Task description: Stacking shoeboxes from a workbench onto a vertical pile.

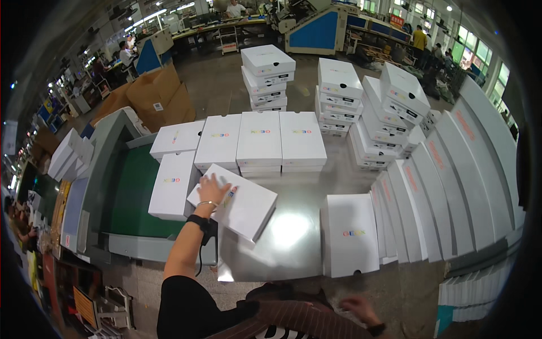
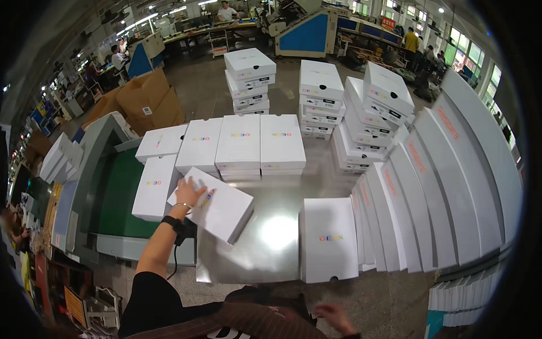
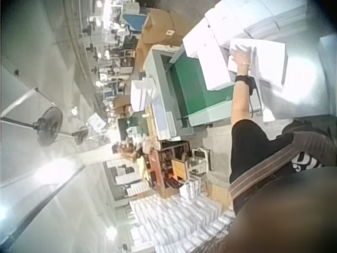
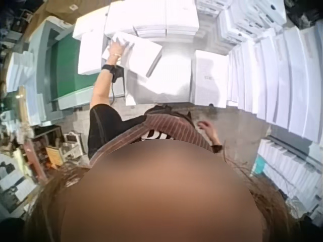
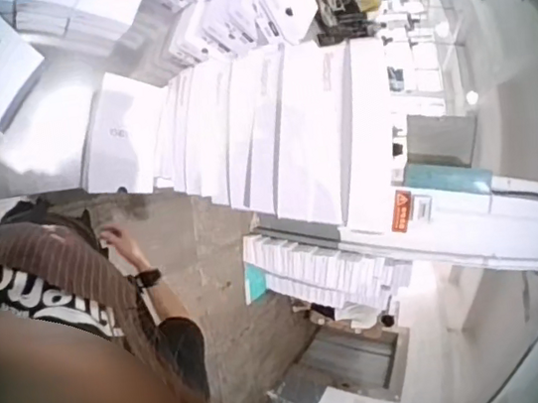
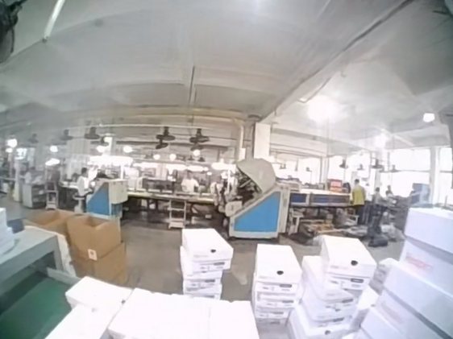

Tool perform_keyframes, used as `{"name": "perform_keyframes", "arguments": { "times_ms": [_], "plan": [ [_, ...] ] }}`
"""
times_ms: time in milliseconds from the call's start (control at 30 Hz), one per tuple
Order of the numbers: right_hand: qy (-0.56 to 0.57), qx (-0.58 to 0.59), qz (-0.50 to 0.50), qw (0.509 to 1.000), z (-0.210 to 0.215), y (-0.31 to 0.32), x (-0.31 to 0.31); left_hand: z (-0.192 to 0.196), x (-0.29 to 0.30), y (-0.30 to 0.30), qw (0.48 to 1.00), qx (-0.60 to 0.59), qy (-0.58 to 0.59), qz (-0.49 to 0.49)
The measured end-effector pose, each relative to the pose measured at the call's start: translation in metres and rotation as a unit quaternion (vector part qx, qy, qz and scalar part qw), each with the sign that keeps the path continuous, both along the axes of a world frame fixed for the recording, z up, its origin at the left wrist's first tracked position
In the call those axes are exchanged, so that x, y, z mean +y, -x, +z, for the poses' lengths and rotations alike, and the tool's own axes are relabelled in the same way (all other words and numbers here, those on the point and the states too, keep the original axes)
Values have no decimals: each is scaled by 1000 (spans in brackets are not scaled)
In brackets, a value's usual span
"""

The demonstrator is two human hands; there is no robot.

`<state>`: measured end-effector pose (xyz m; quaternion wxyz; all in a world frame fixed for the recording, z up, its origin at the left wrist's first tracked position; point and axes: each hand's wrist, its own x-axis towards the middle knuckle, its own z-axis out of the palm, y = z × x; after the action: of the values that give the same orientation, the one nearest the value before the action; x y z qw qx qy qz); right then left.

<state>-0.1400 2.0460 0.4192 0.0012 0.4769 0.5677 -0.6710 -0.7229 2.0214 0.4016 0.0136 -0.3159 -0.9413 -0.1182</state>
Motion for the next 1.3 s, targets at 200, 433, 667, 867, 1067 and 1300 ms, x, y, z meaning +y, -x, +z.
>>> {"name": "perform_keyframes", "arguments": {
  "times_ms": [200,433,667,867,1067,1300],
  "plan": [
    [36,27,339,940,-31,182,14,8,-12,34,988,-128,85,25],
    [125,75,140,979,-72,223,20,7,-58,18,842,-530,91,-34],
    [244,126,-56,960,-59,249,23,-52,6,-27,818,-521,-191,-151],
    [250,143,-136,948,-63,244,10,-27,-25,-45,835,-514,-144,-133],
    [240,352,-242,872,9,253,49,56,-47,-92,812,-513,-214,-177],
    [238,293,-168,911,60,246,61,102,-58,-126,650,-671,-341,-103]
  ]
}}
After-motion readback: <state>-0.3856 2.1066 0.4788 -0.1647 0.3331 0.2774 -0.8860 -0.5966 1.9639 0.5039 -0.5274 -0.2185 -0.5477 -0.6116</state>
